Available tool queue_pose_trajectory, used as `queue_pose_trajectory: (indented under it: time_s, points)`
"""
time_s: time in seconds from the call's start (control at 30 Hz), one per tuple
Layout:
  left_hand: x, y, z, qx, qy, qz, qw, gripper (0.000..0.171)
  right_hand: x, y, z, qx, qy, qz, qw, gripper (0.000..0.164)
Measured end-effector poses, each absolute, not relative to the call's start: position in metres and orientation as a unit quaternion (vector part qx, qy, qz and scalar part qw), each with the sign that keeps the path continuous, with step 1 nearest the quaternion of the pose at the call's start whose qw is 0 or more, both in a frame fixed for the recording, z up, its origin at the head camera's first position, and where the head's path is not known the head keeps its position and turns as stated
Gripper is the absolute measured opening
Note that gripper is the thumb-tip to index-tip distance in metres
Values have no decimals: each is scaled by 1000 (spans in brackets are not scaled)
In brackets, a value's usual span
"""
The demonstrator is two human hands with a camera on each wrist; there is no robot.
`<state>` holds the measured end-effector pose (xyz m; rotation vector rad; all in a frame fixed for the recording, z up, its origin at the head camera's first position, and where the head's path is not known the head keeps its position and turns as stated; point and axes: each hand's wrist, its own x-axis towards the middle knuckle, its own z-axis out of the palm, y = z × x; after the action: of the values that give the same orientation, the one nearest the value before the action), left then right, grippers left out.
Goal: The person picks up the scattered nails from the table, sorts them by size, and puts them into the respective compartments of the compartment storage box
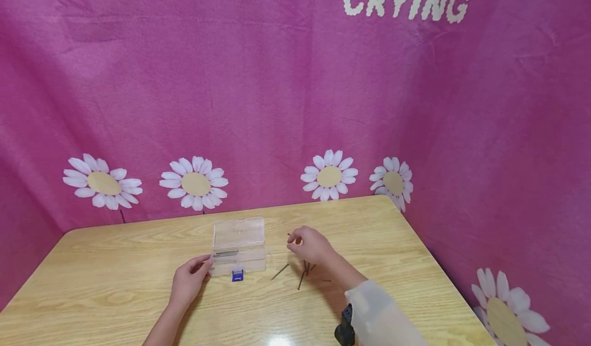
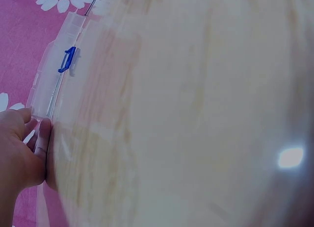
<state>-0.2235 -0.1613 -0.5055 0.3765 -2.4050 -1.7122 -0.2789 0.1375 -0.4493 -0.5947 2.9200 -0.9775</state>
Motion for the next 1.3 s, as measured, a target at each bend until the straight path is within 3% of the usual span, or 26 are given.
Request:
queue_pose_trajectory:
  time_s: [0.63,1.3]
  points:
    - [-224,-162,-507,123,-805,-574,86,32,-270,165,-464,-136,927,-347,29,13]
    - [-224,-162,-507,126,-804,-575,82,32,-271,159,-469,-157,917,-366,18,13]
